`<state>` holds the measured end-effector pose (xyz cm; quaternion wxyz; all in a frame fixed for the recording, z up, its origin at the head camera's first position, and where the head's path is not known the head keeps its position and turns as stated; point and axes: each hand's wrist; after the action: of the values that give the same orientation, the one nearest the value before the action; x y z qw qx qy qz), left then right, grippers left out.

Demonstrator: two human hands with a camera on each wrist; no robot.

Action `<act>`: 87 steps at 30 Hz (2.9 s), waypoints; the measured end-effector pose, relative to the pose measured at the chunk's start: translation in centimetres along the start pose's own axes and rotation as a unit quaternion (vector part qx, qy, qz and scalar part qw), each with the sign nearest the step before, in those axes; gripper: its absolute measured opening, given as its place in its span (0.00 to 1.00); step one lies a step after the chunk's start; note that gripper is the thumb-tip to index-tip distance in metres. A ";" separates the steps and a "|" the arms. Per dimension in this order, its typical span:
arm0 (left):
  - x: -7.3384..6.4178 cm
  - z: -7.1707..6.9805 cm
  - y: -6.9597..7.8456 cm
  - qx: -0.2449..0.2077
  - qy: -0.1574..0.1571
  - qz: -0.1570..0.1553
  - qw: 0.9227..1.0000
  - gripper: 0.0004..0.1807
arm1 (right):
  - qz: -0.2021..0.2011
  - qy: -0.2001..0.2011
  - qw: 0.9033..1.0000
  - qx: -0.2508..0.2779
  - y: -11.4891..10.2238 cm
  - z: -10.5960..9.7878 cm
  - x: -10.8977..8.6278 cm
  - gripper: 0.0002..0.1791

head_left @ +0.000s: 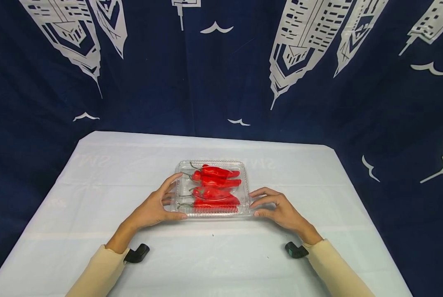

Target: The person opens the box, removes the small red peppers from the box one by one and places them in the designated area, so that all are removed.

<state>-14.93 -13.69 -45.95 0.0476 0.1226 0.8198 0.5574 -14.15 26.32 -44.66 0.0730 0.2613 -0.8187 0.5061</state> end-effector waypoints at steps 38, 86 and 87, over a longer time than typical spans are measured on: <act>0.4 -0.2 -0.2 -0.001 -0.012 0.010 1.000 0.64 | -0.426 -0.055 0.854 -0.293 1.8 -1.8 1.3 0.14; 0.1 0.0 0.3 -0.037 -0.013 -0.021 0.999 0.65 | 0.387 0.011 0.894 0.226 -1.3 1.3 -1.4 0.34; 0.1 0.0 0.3 -0.033 -0.012 -0.018 0.999 0.64 | 0.386 0.011 0.895 0.225 -1.3 1.3 -1.4 0.34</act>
<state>-14.96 -13.58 -45.72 0.0720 0.1130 0.8021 0.5820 -12.08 25.22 -44.81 -0.1800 -0.0710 -0.7183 0.6683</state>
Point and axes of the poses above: each hand's wrist, its own x-axis towards the middle knuckle, its own z-axis out of the palm, y = z × x, and after that the axes turned 12 degrees about y, right-handed
